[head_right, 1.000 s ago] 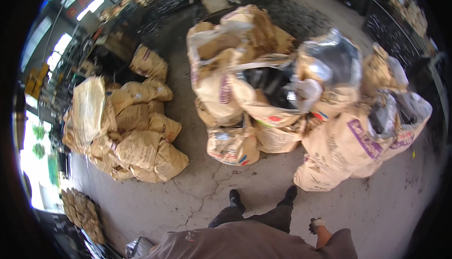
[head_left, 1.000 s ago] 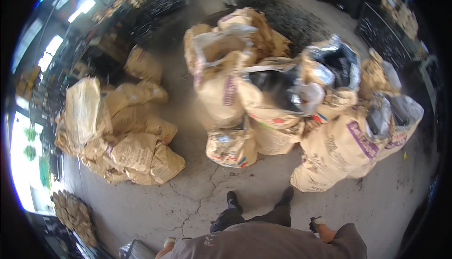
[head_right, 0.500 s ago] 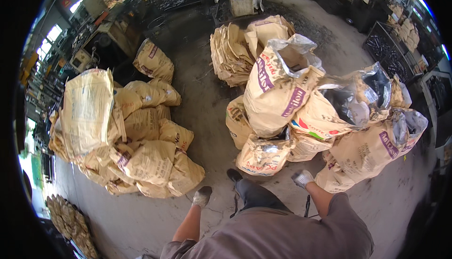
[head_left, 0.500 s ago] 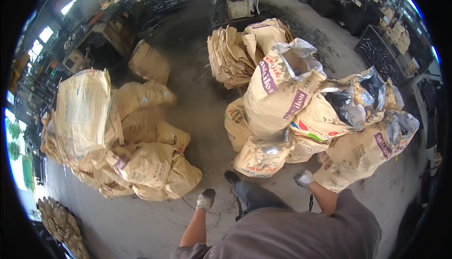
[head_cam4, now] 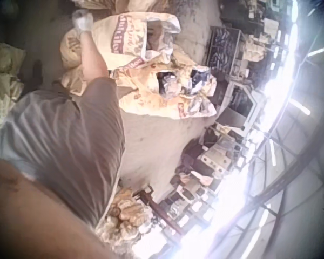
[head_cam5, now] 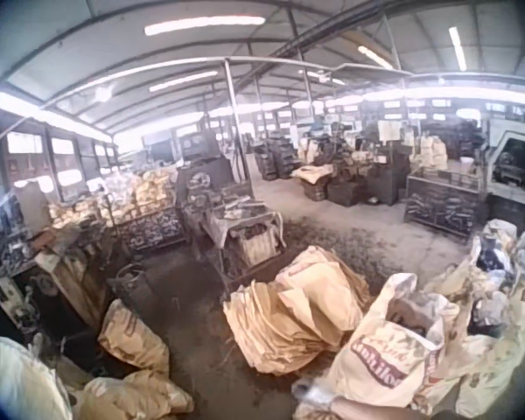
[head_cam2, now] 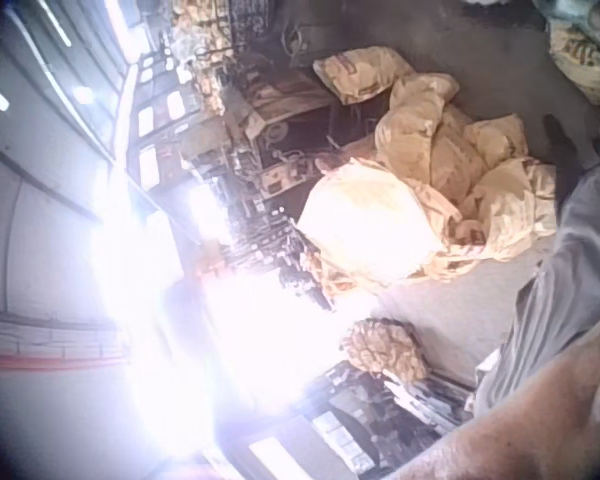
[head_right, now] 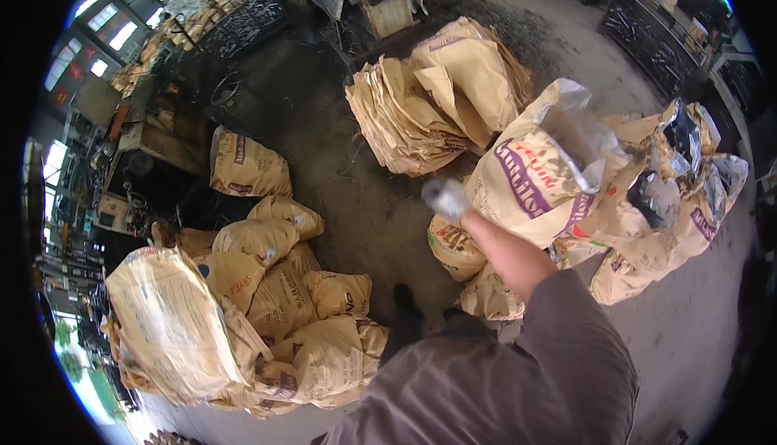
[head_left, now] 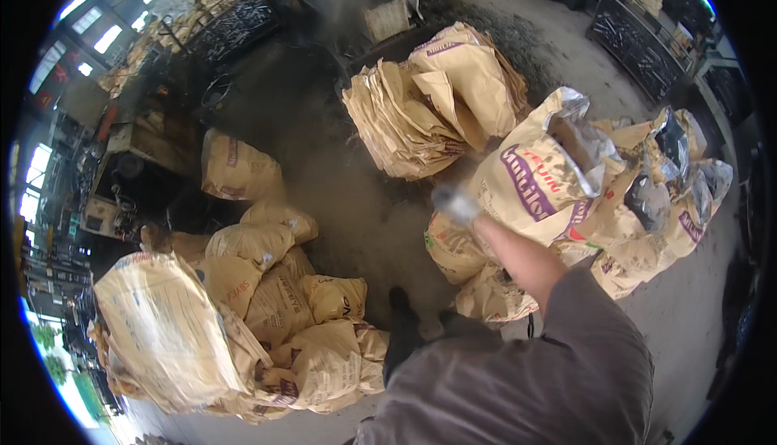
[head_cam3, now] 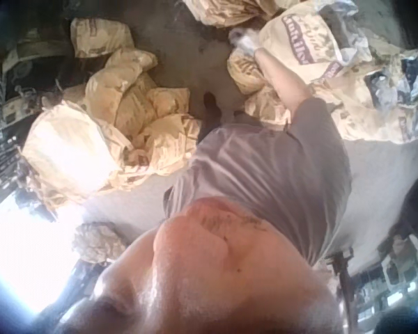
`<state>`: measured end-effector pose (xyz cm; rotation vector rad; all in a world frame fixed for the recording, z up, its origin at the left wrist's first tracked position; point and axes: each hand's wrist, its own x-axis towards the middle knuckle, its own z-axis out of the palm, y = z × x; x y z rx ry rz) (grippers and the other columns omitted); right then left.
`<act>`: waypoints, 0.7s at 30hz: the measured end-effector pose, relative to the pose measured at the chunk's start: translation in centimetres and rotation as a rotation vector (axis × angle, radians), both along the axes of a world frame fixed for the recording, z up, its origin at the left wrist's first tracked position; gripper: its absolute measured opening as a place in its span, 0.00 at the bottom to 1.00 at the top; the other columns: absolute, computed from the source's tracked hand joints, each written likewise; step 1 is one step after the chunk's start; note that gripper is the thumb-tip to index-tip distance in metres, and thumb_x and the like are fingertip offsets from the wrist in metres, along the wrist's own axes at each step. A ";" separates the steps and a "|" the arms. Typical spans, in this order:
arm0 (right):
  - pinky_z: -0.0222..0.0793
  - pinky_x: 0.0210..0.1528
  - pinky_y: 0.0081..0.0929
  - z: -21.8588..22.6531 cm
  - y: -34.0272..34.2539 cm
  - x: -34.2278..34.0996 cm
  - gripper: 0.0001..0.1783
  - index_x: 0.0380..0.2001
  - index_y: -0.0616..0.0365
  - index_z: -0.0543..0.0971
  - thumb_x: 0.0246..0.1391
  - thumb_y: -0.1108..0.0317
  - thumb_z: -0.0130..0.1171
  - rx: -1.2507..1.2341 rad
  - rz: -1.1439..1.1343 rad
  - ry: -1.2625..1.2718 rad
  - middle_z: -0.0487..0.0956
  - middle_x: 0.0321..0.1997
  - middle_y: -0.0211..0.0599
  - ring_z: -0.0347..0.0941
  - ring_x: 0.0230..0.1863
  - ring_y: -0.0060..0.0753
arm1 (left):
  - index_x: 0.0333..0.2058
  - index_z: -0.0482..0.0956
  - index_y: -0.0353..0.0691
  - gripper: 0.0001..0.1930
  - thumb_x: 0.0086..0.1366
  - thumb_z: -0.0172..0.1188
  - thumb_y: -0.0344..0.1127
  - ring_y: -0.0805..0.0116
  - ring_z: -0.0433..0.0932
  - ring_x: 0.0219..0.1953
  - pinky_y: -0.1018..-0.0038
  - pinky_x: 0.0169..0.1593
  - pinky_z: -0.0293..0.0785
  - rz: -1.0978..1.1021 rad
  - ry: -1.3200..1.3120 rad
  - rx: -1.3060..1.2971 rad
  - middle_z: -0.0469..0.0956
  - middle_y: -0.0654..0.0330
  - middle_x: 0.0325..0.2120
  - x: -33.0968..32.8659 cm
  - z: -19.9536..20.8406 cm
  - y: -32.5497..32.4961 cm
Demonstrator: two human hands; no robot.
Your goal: The person operates a metal turning machine, inserting cylindrical metal pieces into the chuck, securing them, and removing finished pieces. They also collect the finished pieces and place them into a sack.
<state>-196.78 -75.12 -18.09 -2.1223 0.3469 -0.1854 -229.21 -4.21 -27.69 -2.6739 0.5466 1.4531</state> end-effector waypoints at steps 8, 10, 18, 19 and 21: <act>0.76 0.61 0.44 4.9 -10.5 17.2 0.39 0.54 0.57 0.85 0.49 0.37 0.70 -0.107 -0.538 0.276 0.85 0.58 0.55 0.81 0.60 0.55 | 0.35 0.87 0.41 0.09 0.67 0.58 0.34 0.45 0.87 0.42 0.54 0.45 0.83 -0.258 -0.243 0.071 0.87 0.47 0.38 31.1 -0.7 -1.6; 0.75 0.64 0.44 4.0 -14.2 20.3 0.39 0.55 0.62 0.85 0.55 0.37 0.64 -0.194 -0.536 0.496 0.85 0.55 0.59 0.81 0.60 0.57 | 0.32 0.82 0.40 0.06 0.67 0.59 0.32 0.44 0.83 0.36 0.52 0.39 0.79 -0.145 -0.561 -0.412 0.83 0.48 0.31 40.4 3.4 -5.9; 0.78 0.61 0.47 -11.8 -26.1 32.7 0.40 0.62 0.61 0.79 0.50 0.47 0.70 -0.271 -0.575 0.611 0.83 0.58 0.62 0.81 0.59 0.61 | 0.52 0.84 0.37 0.13 0.71 0.61 0.31 0.50 0.84 0.54 0.61 0.54 0.83 0.322 -0.235 -0.663 0.83 0.45 0.53 57.4 9.1 -20.4; 0.78 0.61 0.47 -13.6 -26.9 33.5 0.37 0.58 0.61 0.82 0.52 0.46 0.69 -0.251 -0.537 0.666 0.84 0.57 0.62 0.81 0.59 0.59 | 0.53 0.84 0.38 0.14 0.70 0.61 0.31 0.50 0.84 0.54 0.61 0.54 0.83 0.197 -0.237 -0.611 0.83 0.45 0.53 58.4 8.7 -20.9; 0.78 0.62 0.48 -15.8 -29.5 33.6 0.32 0.50 0.61 0.87 0.55 0.44 0.66 -0.229 -0.477 0.776 0.84 0.55 0.62 0.82 0.59 0.57 | 0.54 0.83 0.40 0.16 0.68 0.62 0.31 0.48 0.84 0.54 0.61 0.54 0.83 0.310 -0.116 -0.516 0.83 0.46 0.54 60.2 8.0 -21.9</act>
